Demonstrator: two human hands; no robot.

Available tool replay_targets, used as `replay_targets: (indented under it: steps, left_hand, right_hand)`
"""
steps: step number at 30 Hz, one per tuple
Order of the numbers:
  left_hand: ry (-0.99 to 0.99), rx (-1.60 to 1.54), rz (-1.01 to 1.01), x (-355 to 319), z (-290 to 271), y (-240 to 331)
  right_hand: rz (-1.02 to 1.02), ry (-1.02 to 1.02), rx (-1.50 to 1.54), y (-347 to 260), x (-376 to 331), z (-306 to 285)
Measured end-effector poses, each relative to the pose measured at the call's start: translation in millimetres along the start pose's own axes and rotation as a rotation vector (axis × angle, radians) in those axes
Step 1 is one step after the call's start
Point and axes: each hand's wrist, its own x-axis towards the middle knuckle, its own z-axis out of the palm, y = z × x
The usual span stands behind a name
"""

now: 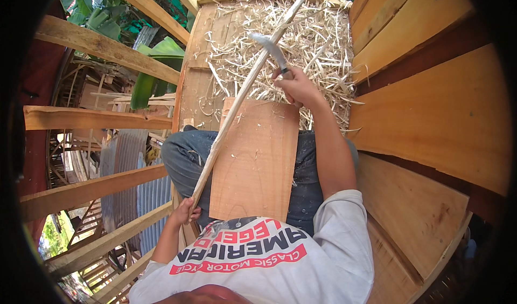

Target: The person sits cross-legged and uses a curved knife to shave thin strips from a long wooden stick, repeatedly pulling the blade toward the body to remove shavings. The stick is held against a flat wooden board on the lap, and wood shavings accumulate on the board and surrounding platform.

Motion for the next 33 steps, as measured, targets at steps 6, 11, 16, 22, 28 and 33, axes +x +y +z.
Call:
replay_targets:
  steps: [6, 11, 16, 22, 28, 33]
  left_hand:
    - [0.012, -0.007, 0.029, 1, 0, -2]
    - [-0.026, 0.025, 0.065, 0, 0, -1]
    - [-0.030, 0.035, 0.065, -4, -3, 1]
    - [-0.056, 0.280, 0.188, -13, -9, -7]
    - [-0.048, 0.188, 0.261, -13, -12, -23]
    - [-0.039, 0.213, 0.260, -13, -10, -21]
  right_hand:
    - [-0.032, 0.378, 0.406, -2, 2, -44]
    - [-0.057, 0.305, 0.253, -11, -26, -36]
    - [-0.068, 0.419, 0.253, -10, -38, -15]
    - [-0.089, 0.543, 0.301, 5, -122, 10]
    - [0.041, 0.487, 0.066, 7, -190, 65]
    - [0.209, 0.251, 0.002, 31, -243, 122]
